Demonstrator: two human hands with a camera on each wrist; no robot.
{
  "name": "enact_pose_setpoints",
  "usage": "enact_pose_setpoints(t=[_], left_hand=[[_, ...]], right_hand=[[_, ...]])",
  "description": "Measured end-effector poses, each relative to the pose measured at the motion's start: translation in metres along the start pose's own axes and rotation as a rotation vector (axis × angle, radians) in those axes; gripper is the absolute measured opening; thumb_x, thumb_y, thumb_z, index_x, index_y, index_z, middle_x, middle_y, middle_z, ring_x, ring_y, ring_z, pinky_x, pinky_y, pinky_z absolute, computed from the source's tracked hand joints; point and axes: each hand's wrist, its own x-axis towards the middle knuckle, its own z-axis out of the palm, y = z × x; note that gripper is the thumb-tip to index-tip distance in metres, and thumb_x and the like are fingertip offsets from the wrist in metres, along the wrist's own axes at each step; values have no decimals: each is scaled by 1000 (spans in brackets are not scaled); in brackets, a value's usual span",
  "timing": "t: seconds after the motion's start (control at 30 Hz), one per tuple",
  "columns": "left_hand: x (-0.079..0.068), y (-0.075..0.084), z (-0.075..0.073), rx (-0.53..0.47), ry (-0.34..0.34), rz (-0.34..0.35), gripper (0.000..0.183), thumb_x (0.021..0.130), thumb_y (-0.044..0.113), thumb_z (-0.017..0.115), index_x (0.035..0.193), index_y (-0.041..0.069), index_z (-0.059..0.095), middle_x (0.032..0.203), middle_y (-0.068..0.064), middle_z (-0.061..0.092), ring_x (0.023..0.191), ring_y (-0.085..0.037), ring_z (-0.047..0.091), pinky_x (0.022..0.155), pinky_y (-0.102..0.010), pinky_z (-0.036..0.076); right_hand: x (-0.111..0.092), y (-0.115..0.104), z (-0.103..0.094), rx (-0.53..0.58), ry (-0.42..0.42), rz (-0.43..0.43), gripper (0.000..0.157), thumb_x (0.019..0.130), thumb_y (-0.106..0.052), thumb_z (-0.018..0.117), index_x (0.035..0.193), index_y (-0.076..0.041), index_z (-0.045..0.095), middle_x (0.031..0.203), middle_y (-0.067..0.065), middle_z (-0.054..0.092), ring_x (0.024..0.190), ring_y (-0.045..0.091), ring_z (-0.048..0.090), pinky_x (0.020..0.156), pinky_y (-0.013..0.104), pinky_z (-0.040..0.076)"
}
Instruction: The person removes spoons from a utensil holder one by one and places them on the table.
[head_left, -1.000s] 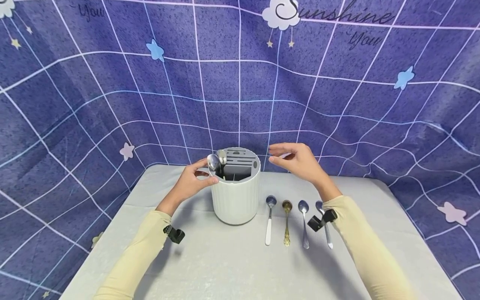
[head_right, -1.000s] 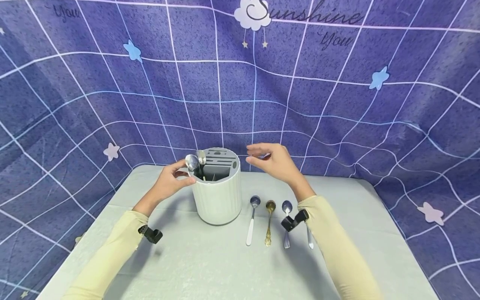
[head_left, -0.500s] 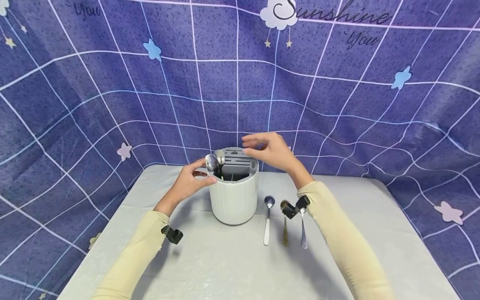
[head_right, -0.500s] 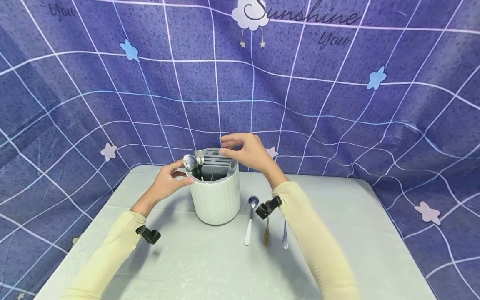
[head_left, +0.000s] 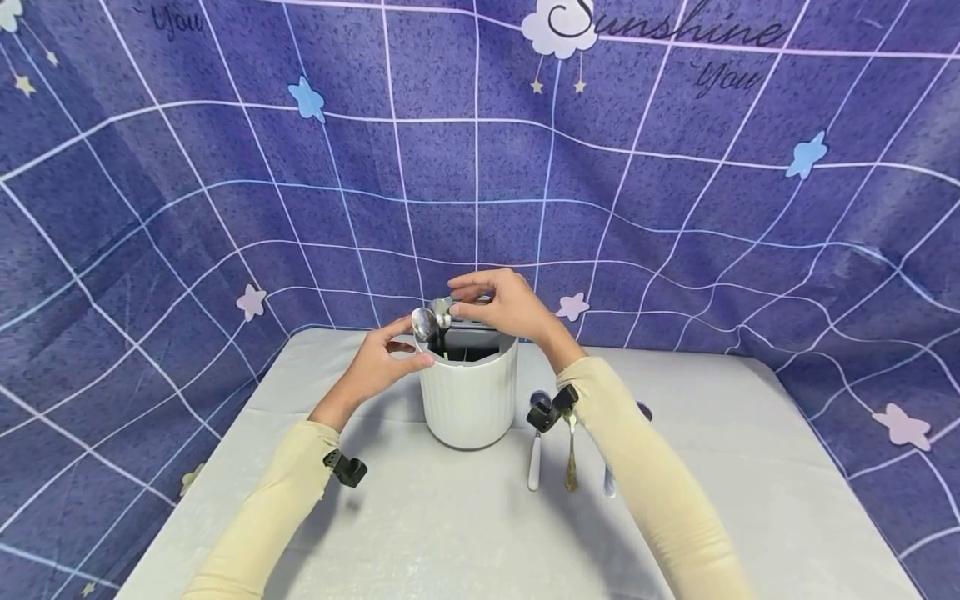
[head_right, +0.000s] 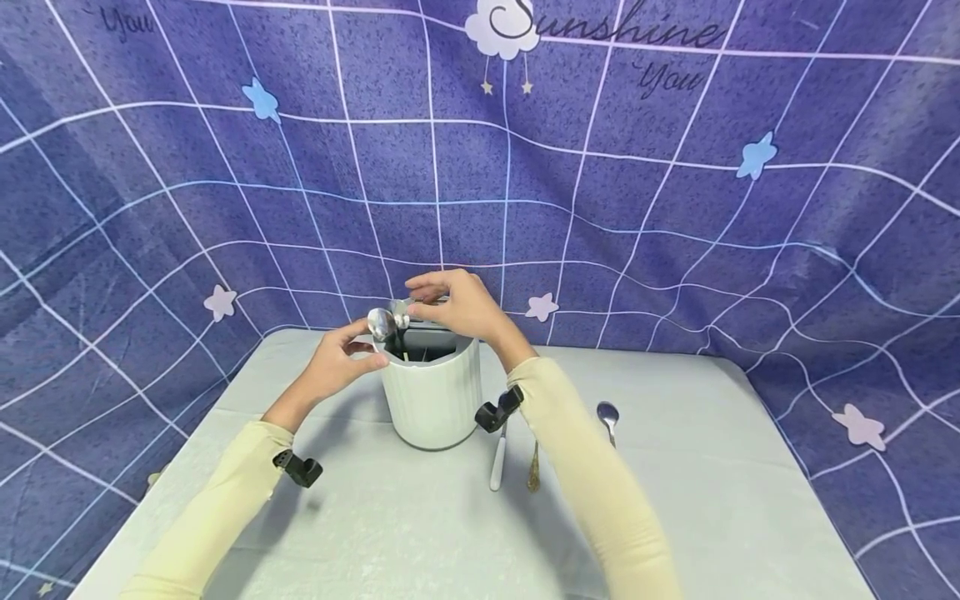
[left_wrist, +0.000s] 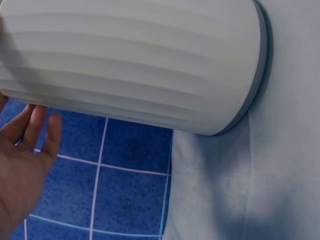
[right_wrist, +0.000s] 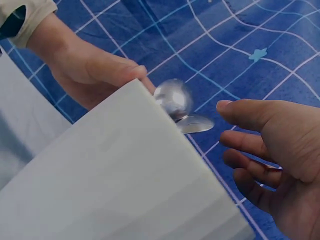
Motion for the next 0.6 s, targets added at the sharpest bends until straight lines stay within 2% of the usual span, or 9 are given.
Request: enact_pose_setpoints(t=[0.33,0.6], left_hand=[[-1,1,0,-1,1,-12,69,85,5,82,146,-3,52,150,-18,53,121,-10,54,100,-37,55],[-1,0,0,16,3,-11,69,85,6,82,147,-2,52,147,-17,55,121,-17,56,100,-40,55]], right_hand=[[1,11,13,14,-8,34,40,92,-24,79,130,-13,71,110,1,77,101,15,71,86,35,60],[1,9,16,-7,-10,26,43,90,-22,81,130,-12,71,107,2,78,101,15,73,88,35,60]])
